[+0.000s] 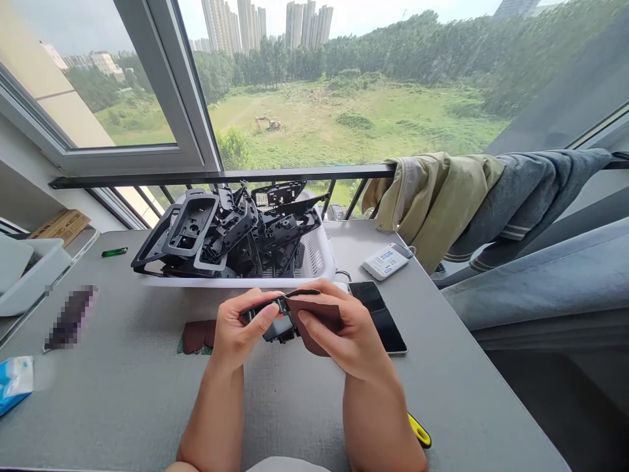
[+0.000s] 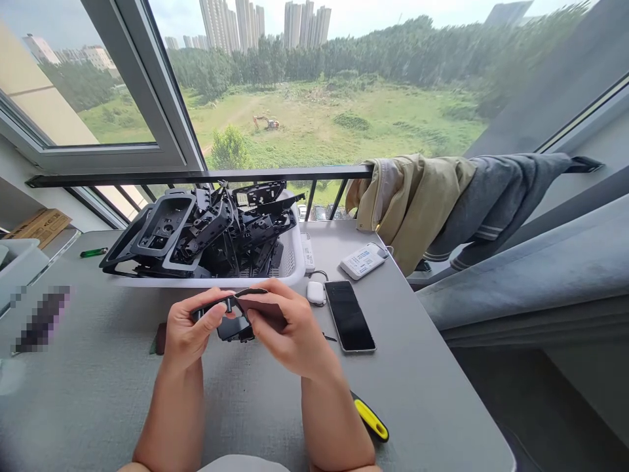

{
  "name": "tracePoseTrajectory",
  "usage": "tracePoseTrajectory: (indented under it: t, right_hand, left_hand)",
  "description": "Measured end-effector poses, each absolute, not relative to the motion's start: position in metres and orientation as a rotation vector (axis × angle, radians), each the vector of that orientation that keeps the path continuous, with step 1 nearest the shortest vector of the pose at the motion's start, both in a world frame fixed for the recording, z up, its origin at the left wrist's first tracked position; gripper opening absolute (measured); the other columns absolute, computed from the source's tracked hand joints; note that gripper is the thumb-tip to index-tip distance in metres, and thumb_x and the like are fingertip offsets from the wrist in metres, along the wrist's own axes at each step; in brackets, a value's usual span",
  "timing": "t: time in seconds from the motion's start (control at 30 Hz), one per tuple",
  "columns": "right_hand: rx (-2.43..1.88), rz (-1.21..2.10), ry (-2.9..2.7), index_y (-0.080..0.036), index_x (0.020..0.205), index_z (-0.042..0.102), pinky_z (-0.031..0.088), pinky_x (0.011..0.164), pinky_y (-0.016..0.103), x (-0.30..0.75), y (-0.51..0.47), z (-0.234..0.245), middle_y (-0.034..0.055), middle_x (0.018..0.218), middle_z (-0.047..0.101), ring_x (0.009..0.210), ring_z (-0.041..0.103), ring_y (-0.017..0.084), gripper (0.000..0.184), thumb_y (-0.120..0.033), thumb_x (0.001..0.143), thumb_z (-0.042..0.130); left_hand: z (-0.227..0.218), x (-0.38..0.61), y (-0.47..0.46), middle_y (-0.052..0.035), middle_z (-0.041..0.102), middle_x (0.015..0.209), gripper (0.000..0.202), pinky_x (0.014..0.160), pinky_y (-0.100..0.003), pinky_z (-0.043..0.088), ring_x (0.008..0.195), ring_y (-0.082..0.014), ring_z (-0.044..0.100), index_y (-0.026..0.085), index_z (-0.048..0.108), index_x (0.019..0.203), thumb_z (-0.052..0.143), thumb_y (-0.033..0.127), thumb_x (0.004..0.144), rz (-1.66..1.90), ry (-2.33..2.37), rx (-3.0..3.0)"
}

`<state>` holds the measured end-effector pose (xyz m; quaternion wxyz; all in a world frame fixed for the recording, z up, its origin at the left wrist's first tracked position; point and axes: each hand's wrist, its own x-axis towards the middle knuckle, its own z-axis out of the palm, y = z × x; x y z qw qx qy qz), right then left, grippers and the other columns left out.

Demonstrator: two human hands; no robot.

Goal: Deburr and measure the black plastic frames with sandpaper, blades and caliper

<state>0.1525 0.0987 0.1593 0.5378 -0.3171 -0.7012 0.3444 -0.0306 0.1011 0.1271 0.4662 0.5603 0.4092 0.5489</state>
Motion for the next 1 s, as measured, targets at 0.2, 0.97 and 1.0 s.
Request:
tracePoseTrajectory:
  t: [0.2,0.97,1.0]
  right_hand:
    - [-0.726,0.833,-1.712,-0.021,0.096,0.074,0.055,0.063,0.024,0.154,0.097,0.16,0.0052,0.091,0.068,0.077,0.065,0.015,0.023,-0.009,0.085,0.059]
    - [-0.689,1.119,-1.47,-0.023,0.093,0.078,0.058,0.077,0.033,0.154,0.093,0.16,0.0083,0.106,0.076,0.099,0.071,0.024,0.024,-0.011,0.079,0.062]
    - [-0.687,1.106,-1.486,-0.023,0.094,0.078,0.058,0.081,0.035,0.152,0.093,0.16,0.0081,0.107,0.077,0.101,0.071,0.025,0.026,-0.009,0.078,0.062]
  left_hand:
    - [0.13,-0.03,0.1,-0.003,0.071,0.07,0.02,0.063,-0.025,0.047,0.064,-0.0137,0.061,0.021,0.08,0.096,0.07,0.033,0.083,1.353,1.014,1.396]
    - [0.137,-0.024,0.101,-0.0037,0.067,0.062,0.026,0.05,-0.023,0.045,0.051,-0.0111,0.056,0.018,0.081,0.089,0.075,0.04,0.077,1.405,1.059,1.245]
    - [0.137,-0.023,0.101,-0.0032,0.066,0.06,0.026,0.05,-0.023,0.045,0.051,-0.0111,0.056,0.019,0.081,0.089,0.075,0.041,0.076,1.418,1.068,1.233]
